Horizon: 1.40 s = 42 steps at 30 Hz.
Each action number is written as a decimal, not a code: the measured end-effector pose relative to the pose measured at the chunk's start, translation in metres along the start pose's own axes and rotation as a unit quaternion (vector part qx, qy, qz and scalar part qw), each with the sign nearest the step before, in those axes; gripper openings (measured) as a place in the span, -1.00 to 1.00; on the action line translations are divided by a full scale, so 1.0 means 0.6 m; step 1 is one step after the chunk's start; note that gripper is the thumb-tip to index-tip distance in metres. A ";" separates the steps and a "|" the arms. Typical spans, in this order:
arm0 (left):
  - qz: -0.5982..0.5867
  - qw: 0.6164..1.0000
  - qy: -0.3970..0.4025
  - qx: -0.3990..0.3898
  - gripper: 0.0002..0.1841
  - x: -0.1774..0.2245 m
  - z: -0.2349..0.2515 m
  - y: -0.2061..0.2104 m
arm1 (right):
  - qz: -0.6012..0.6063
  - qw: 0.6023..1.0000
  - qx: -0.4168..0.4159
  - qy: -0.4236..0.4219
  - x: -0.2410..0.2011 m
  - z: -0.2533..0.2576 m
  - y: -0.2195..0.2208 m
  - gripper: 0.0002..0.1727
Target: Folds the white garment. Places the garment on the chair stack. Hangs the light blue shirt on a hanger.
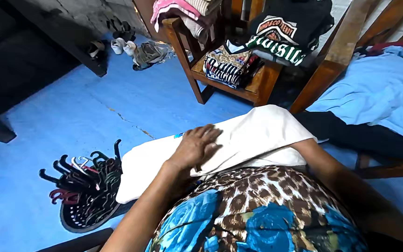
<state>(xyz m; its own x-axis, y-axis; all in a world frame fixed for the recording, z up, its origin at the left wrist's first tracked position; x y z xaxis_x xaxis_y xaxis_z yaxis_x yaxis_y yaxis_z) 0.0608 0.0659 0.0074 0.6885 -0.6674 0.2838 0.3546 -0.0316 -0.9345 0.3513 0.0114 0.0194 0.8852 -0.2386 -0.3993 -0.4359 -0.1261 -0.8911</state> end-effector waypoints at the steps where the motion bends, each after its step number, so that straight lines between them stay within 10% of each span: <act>1: 0.015 0.997 -0.069 -0.021 -0.44 -0.032 -0.003 0.004 | -0.021 0.999 -0.030 0.028 0.027 0.006 0.017 -0.47; 5: 0.072 0.963 -0.237 -0.106 -0.44 -0.094 -0.020 0.031 | 0.026 0.993 -0.059 0.096 0.164 0.021 0.081 -0.40; 10: 0.080 0.948 -0.280 -0.131 -0.48 -0.095 -0.019 0.021 | 0.252 0.946 0.140 0.145 0.369 0.001 0.147 -0.64; 15: 0.084 0.951 -0.256 -0.153 -0.66 -0.095 0.021 0.019 | 0.279 0.924 0.240 0.099 0.292 -0.012 -0.010 -0.64; 20: 0.067 0.954 -0.236 -0.170 -0.70 -0.088 0.074 0.069 | 0.159 0.973 0.048 0.162 0.268 0.111 0.046 -0.38; 23: 0.040 0.960 -0.222 -0.164 -0.66 -0.077 0.090 0.082 | 0.142 0.971 0.128 0.142 0.256 0.114 0.042 -0.56; 28: 0.015 0.966 -0.220 -0.133 -0.71 -0.086 0.086 0.084 | 0.286 0.902 0.317 0.061 0.274 0.066 0.010 -0.74; 32: 0.006 0.963 -0.236 -0.129 -0.67 -0.091 0.088 0.089 | 0.550 0.795 0.254 0.010 0.291 0.071 0.033 -0.64; 38: 0.021 0.970 -0.221 -0.098 -0.67 -0.091 0.089 0.089 | 0.482 0.811 0.330 0.031 0.318 0.030 -0.021 -0.57; 42: 0.026 0.975 -0.205 -0.077 -0.72 -0.091 0.089 0.089 | 0.283 0.942 0.167 0.065 0.361 0.055 0.049 -0.50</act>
<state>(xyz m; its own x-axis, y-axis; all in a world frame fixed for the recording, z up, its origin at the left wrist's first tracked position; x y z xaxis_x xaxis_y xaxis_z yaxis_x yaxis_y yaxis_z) 0.0759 0.1407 -0.0462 0.9090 -0.3188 0.2685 0.2355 -0.1387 -0.9619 0.5358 -0.0122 -0.1004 0.4885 -0.2955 -0.8210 -0.7381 0.3618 -0.5694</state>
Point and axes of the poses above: each hand's wrist, its own z-axis towards the middle knuckle, its own y-axis out of the palm, x = y × z, the point moved 9 cm from there along z, towards the middle knuckle, and after that the axes turned 8 degrees about x, right-handed, at the moved point
